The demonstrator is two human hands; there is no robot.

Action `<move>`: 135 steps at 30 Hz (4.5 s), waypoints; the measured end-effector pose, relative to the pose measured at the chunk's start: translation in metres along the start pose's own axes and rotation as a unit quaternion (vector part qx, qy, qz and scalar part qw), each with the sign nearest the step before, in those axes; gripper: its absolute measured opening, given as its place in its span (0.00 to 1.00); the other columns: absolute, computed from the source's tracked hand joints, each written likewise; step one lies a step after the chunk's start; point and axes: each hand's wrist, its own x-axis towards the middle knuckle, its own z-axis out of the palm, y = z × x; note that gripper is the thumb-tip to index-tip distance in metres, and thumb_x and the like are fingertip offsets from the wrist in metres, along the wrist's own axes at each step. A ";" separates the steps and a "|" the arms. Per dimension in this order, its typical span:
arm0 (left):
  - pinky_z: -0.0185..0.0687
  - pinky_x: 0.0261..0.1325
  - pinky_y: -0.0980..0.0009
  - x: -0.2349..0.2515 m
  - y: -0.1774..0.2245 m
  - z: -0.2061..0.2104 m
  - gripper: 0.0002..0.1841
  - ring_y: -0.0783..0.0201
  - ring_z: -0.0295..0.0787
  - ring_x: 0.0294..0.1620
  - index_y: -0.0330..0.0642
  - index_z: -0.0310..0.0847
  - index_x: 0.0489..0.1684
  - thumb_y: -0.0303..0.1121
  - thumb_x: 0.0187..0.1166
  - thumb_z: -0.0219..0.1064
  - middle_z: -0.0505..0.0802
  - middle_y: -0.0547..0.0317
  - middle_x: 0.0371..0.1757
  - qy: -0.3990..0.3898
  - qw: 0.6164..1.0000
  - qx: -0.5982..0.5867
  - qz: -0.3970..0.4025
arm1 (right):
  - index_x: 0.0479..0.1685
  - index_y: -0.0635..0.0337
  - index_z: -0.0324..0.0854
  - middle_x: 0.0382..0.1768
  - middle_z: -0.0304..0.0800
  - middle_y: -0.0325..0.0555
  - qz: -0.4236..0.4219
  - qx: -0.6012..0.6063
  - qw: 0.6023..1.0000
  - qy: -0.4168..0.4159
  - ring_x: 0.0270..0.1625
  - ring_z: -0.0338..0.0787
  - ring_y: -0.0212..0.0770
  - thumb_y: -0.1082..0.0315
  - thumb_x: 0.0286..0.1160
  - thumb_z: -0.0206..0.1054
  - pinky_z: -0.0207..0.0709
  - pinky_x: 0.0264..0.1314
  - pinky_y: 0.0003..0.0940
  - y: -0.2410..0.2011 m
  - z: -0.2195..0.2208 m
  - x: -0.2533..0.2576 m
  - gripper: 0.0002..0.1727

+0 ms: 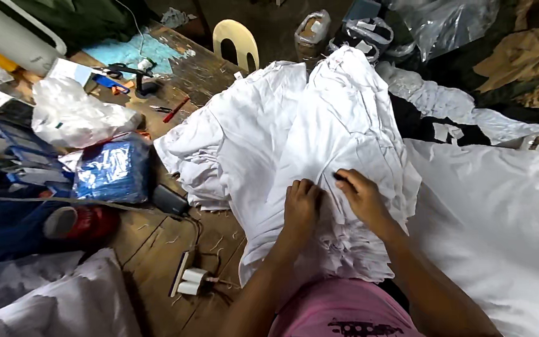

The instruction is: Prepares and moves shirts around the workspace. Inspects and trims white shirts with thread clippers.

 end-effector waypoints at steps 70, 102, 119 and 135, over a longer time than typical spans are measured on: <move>0.82 0.40 0.68 0.015 -0.018 -0.035 0.11 0.64 0.86 0.30 0.27 0.88 0.41 0.28 0.84 0.62 0.91 0.48 0.32 0.050 0.985 -0.092 -0.138 | 0.59 0.71 0.84 0.49 0.89 0.65 -0.024 -0.165 0.984 -0.067 0.53 0.91 0.64 0.67 0.83 0.66 0.83 0.58 0.59 -0.038 0.018 0.034 0.16; 0.84 0.51 0.48 0.005 0.013 0.020 0.07 0.43 0.91 0.45 0.35 0.94 0.36 0.24 0.74 0.67 0.94 0.43 0.39 0.032 0.997 -0.043 0.052 | 0.59 0.70 0.86 0.49 0.92 0.60 0.039 -0.040 0.998 -0.015 0.51 0.93 0.52 0.65 0.87 0.60 0.85 0.60 0.49 0.006 -0.018 -0.003 0.17; 0.84 0.33 0.76 -0.028 0.041 -0.016 0.25 0.74 0.85 0.24 0.30 0.88 0.37 0.37 0.95 0.46 0.93 0.59 0.30 -0.164 0.917 -0.319 -0.172 | 0.63 0.72 0.81 0.59 0.87 0.67 0.139 -0.126 0.966 -0.175 0.55 0.90 0.64 0.66 0.77 0.69 0.79 0.58 0.63 -0.009 -0.040 -0.031 0.21; 0.79 0.73 0.62 0.038 -0.011 -0.078 0.20 0.63 0.85 0.68 0.28 0.75 0.71 0.33 0.87 0.61 0.87 0.49 0.69 0.139 0.967 -0.206 -0.055 | 0.58 0.71 0.83 0.45 0.91 0.59 0.105 0.008 0.993 0.044 0.44 0.90 0.45 0.57 0.80 0.69 0.84 0.51 0.41 -0.006 -0.059 -0.043 0.23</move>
